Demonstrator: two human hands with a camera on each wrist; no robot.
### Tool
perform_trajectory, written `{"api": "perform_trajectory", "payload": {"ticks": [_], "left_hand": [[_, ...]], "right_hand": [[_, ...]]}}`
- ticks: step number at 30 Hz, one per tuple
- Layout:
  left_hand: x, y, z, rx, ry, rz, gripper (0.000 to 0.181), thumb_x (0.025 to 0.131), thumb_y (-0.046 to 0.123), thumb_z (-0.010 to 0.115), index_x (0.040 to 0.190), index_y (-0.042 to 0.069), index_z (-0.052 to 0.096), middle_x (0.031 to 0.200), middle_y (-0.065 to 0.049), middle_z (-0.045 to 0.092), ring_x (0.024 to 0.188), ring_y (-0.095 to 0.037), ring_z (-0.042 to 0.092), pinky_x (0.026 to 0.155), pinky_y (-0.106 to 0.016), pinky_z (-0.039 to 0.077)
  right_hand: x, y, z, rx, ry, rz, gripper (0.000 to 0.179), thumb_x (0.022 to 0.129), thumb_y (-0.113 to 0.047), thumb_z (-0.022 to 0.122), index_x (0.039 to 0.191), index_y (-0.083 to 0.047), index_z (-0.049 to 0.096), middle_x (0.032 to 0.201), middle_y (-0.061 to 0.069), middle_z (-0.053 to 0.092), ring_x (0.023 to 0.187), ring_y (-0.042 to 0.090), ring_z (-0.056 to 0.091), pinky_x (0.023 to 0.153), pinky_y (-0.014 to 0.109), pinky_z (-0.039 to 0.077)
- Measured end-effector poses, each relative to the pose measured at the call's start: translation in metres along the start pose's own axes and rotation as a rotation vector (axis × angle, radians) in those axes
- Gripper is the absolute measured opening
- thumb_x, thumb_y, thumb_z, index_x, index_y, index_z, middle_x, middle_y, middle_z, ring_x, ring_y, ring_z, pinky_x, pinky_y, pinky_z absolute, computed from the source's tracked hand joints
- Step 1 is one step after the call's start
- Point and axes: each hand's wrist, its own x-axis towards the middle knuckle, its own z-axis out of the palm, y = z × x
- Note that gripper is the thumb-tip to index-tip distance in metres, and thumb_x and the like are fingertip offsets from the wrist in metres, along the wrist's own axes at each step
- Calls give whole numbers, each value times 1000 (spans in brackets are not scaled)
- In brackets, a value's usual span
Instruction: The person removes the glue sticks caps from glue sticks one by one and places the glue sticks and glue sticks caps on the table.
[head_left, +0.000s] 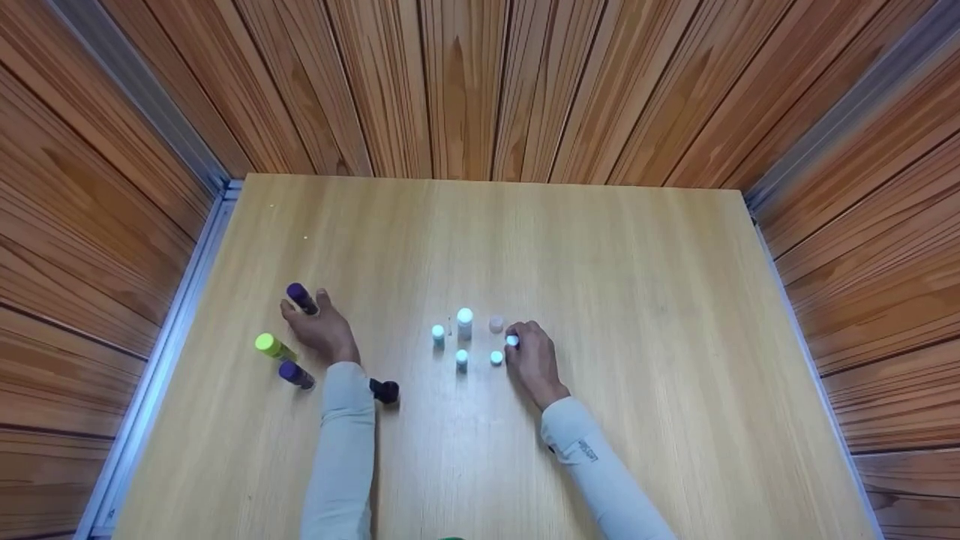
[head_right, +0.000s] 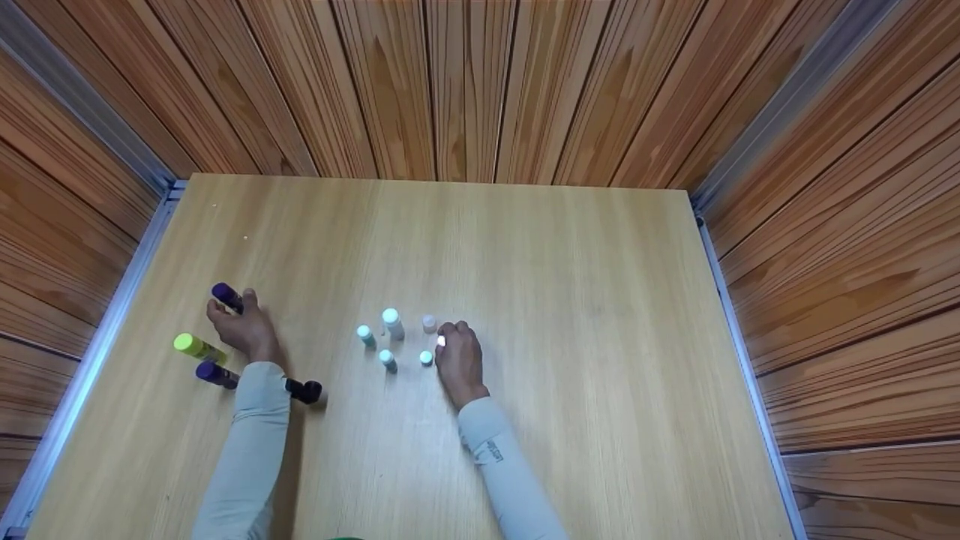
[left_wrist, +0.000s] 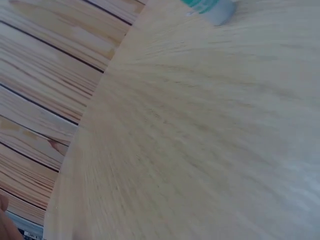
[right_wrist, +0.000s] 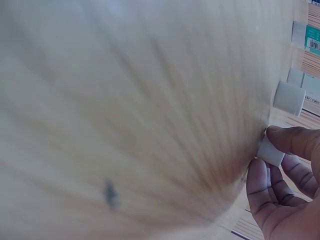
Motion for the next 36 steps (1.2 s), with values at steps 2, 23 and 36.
{"api": "perform_trajectory", "payload": {"ticks": [2,23,36], "left_hand": [[3,0,2,-21,8,-2,68,96,27,59,153,13,24,155,-5,30,140,-11,27,109,-18,26],[12,-16,4,63,77,71,30,97,17,59,125,6,58,121,-8,65,113,-18,59,96,-29,44],[-2,-22,4,139,37,172,28,93,10,64,120,3,63,116,-13,67,113,-24,59,99,-34,43]], "right_hand": [[0,0,0,3,0,4,15,85,-1,70,100,-3,67,92,6,59,86,20,60,79,33,51],[-1,2,0,7,24,-39,14,83,1,70,97,-4,68,90,6,60,86,20,61,79,32,52],[-1,3,-1,39,4,-12,18,85,-1,70,103,-2,66,94,7,59,90,20,60,83,33,51]]}}
